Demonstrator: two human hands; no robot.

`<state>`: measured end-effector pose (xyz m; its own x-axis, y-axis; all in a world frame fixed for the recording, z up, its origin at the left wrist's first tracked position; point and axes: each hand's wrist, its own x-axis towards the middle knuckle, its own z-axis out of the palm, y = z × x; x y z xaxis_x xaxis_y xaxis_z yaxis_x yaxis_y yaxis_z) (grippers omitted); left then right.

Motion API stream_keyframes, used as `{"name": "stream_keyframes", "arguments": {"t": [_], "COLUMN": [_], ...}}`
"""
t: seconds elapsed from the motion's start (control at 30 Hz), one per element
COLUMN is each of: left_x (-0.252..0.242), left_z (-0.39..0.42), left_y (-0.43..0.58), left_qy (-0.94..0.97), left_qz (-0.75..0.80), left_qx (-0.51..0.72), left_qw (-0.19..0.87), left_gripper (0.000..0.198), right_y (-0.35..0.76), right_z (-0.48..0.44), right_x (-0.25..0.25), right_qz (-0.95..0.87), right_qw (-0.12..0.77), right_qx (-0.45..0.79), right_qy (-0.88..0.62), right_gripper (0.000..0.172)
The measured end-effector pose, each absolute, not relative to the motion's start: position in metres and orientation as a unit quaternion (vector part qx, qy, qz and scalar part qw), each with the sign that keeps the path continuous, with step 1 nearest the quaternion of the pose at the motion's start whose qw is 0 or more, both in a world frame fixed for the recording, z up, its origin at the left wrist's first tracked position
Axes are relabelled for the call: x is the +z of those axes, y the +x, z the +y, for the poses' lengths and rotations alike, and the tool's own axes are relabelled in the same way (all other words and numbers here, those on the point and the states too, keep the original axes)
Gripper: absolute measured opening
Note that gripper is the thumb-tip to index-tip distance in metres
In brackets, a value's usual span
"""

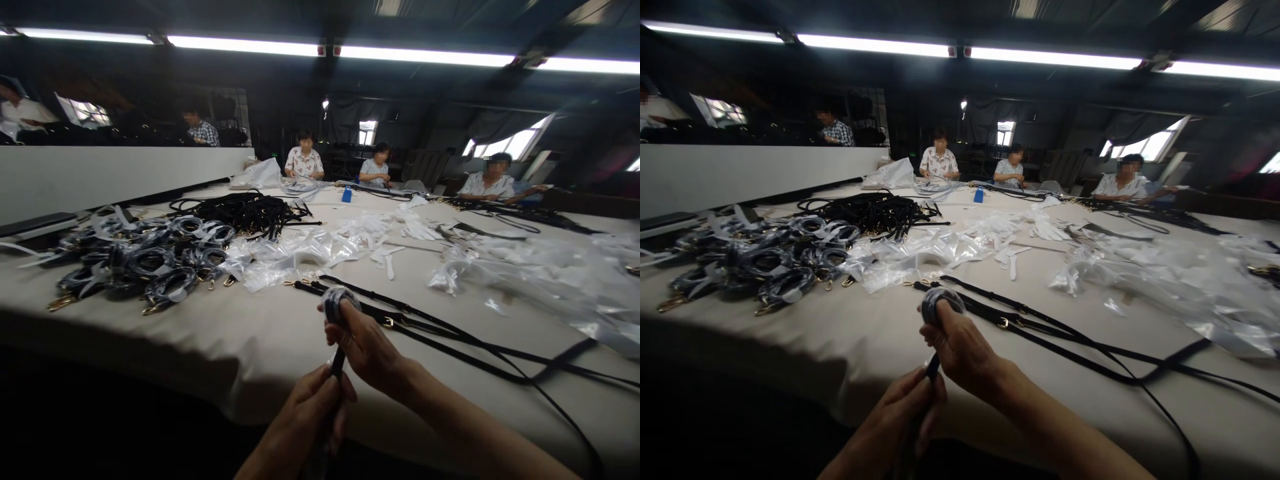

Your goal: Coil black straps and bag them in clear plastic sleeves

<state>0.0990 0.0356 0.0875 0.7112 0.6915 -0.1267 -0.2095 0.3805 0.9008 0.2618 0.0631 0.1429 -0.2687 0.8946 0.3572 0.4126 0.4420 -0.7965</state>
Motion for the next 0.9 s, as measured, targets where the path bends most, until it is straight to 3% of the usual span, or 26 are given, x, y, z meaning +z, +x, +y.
{"name": "stream_keyframes", "arguments": {"t": [0.07,0.17,0.27,0.37,0.5,0.6,0.9], "left_x": [0.091,0.091,0.086,0.084,0.091,0.094,0.072], "left_z": [0.045,0.058,0.065,0.069,0.067,0.062,0.054], "left_y": [0.089,0.077,0.07,0.068,0.068,0.072,0.093], "left_qy": [0.484,0.484,0.494,0.585,0.68,0.699,0.494], "left_qz": [0.248,0.272,0.29,0.318,0.359,0.35,0.249], "left_qx": [0.262,0.232,0.199,0.179,0.163,0.172,0.214], "left_qw": [0.797,0.799,0.795,0.724,0.618,0.599,0.805], "left_gripper": [0.042,0.043,0.041,0.028,0.007,0.008,0.043], "right_y": [0.27,0.28,0.284,0.285,0.29,0.298,0.304], "right_z": [0.062,0.057,0.051,0.044,0.036,0.031,0.019], "right_x": [0.135,0.13,0.129,0.129,0.129,0.131,0.12], "right_qz": [-0.824,-0.879,-0.89,-0.885,-0.806,-0.668,-0.456], "right_qw": [0.288,0.16,0.088,0.05,0.047,0.07,0.214], "right_qx": [0.206,0.133,0.134,0.175,0.391,0.59,0.782], "right_qy": [-0.443,-0.429,-0.428,-0.427,-0.441,-0.449,-0.367], "right_gripper": [0.012,0.015,0.022,0.022,0.029,0.031,0.04]}}
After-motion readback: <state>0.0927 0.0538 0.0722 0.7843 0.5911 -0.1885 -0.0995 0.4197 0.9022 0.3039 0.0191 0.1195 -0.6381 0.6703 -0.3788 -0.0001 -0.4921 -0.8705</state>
